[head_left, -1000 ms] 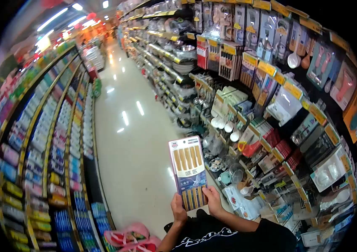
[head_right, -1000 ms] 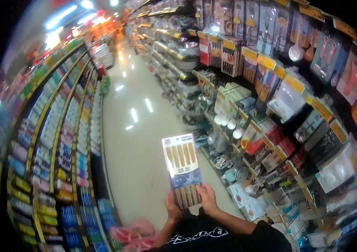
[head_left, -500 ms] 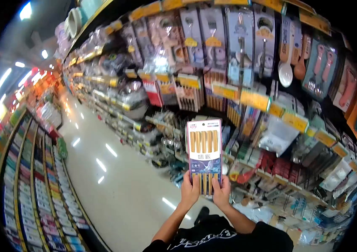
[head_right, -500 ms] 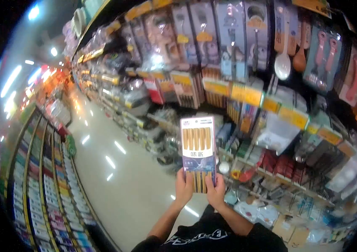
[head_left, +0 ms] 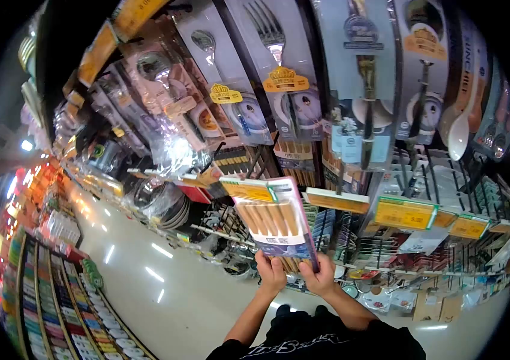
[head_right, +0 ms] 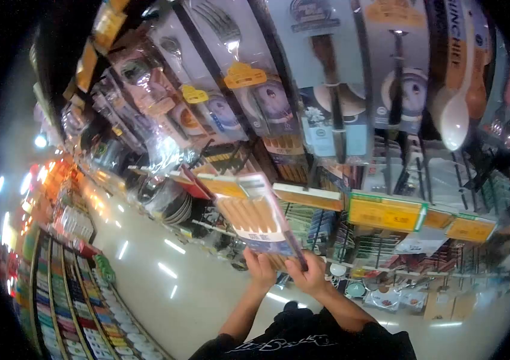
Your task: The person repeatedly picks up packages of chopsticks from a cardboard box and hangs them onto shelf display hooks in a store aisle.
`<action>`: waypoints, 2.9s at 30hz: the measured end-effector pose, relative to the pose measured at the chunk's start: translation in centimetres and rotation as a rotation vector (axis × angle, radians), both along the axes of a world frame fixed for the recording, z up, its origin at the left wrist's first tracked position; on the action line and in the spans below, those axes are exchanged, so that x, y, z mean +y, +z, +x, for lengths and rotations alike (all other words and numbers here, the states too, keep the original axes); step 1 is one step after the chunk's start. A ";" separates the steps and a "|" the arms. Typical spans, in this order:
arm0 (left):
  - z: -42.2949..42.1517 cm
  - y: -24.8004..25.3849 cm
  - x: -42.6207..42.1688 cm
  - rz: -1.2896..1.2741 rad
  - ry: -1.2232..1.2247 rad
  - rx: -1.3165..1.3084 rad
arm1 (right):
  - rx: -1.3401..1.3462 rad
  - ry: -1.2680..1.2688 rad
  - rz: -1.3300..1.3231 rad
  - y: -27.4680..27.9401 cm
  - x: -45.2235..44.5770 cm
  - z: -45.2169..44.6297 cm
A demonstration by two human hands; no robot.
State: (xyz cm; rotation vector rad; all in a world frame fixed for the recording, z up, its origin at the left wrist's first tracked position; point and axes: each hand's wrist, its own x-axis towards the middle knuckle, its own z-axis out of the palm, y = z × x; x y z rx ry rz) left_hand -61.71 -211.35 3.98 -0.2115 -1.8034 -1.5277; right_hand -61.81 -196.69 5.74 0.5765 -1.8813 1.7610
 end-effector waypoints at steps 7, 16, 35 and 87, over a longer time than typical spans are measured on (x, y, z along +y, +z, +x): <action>-2.1 0.4 -3.2 0.051 -0.242 -0.065 | -0.107 -0.122 -0.075 -2.1 -3.5 -0.9; -5.9 -0.8 -7.7 -0.004 -0.507 -0.190 | -0.302 -0.250 -0.265 -1.6 -7.8 -1.5; -11.3 5.6 -2.7 -0.099 -0.188 -0.349 | -0.397 -0.434 -0.020 2.7 -1.5 3.4; 48.5 -3.5 130.6 -1.817 -2.164 0.229 | -1.671 -1.361 0.150 -7.9 109.3 81.9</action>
